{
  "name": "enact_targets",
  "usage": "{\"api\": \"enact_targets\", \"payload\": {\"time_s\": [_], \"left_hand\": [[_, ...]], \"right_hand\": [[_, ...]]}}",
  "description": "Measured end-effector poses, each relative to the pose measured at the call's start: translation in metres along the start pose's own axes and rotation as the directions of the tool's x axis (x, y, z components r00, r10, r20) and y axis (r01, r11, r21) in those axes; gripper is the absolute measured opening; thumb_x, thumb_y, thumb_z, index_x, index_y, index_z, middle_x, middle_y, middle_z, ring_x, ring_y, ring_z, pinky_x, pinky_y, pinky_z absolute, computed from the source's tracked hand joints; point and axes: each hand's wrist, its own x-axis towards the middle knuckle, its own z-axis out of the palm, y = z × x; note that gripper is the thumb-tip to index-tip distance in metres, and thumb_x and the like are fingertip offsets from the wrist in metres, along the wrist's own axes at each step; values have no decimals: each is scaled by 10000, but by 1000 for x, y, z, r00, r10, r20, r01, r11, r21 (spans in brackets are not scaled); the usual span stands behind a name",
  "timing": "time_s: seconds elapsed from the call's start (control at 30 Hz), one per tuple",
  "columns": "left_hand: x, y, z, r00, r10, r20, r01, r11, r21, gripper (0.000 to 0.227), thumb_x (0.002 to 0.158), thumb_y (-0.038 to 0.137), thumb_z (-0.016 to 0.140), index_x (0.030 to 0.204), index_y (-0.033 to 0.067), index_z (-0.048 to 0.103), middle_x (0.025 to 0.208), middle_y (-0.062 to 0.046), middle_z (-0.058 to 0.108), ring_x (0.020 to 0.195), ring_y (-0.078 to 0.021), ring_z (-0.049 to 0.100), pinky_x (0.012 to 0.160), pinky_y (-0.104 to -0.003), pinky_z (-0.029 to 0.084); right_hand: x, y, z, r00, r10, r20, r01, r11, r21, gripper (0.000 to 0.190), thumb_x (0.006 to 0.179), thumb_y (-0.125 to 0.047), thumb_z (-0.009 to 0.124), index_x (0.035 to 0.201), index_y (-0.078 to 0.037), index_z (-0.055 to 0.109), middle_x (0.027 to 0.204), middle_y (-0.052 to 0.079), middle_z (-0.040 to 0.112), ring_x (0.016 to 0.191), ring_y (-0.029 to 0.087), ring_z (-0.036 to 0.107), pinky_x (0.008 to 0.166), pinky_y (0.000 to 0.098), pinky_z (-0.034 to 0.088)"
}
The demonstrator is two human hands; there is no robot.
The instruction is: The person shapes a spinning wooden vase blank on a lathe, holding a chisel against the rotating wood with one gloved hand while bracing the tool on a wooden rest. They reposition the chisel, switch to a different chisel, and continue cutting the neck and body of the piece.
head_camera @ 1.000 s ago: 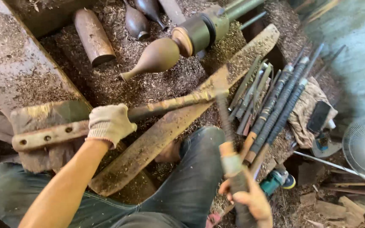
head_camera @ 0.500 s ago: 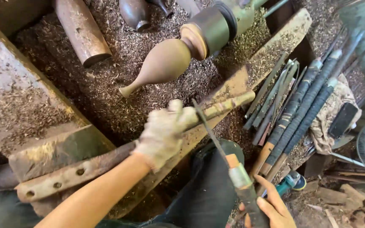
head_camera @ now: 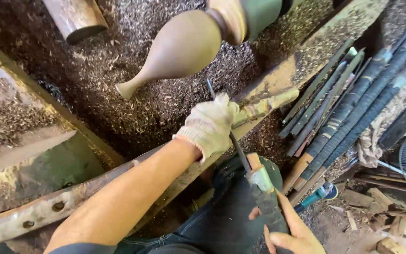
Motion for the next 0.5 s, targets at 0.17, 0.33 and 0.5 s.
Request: {"api": "enact_targets", "payload": {"time_s": [0.17, 0.33, 0.5], "left_hand": [[8, -5, -21, 989, -68, 129, 72, 997, -27, 313, 687, 153, 738, 990, 82, 704, 1014, -237, 688, 1004, -413, 678, 900, -466, 559], [10, -8, -20, 998, -35, 55, 37, 999, -30, 287, 644, 180, 765, 901, 52, 749, 1098, -266, 635, 1032, -432, 653, 913, -465, 548], [11, -6, -18, 998, -56, 41, 58, 998, -40, 346, 647, 190, 770, 943, 15, 731, 1114, -269, 625, 1048, -443, 646, 909, -472, 547]], "right_hand": [[10, -11, 26, 989, 2, -150, -7, 999, -32, 1162, 686, -28, 676, 1683, -244, 118, 1148, 247, 644, 549, 223, 628, 470, 362, 554], [18, -4, 31, 979, 29, -201, -35, 999, -24, 1205, 643, -40, 687, 1664, -332, 118, 1018, 219, 635, 508, 224, 621, 466, 350, 548], [17, -3, 27, 979, 29, -202, -21, 999, 41, 1216, 626, -64, 703, 1678, -298, 139, 976, 198, 620, 507, 223, 602, 442, 354, 519]]}}
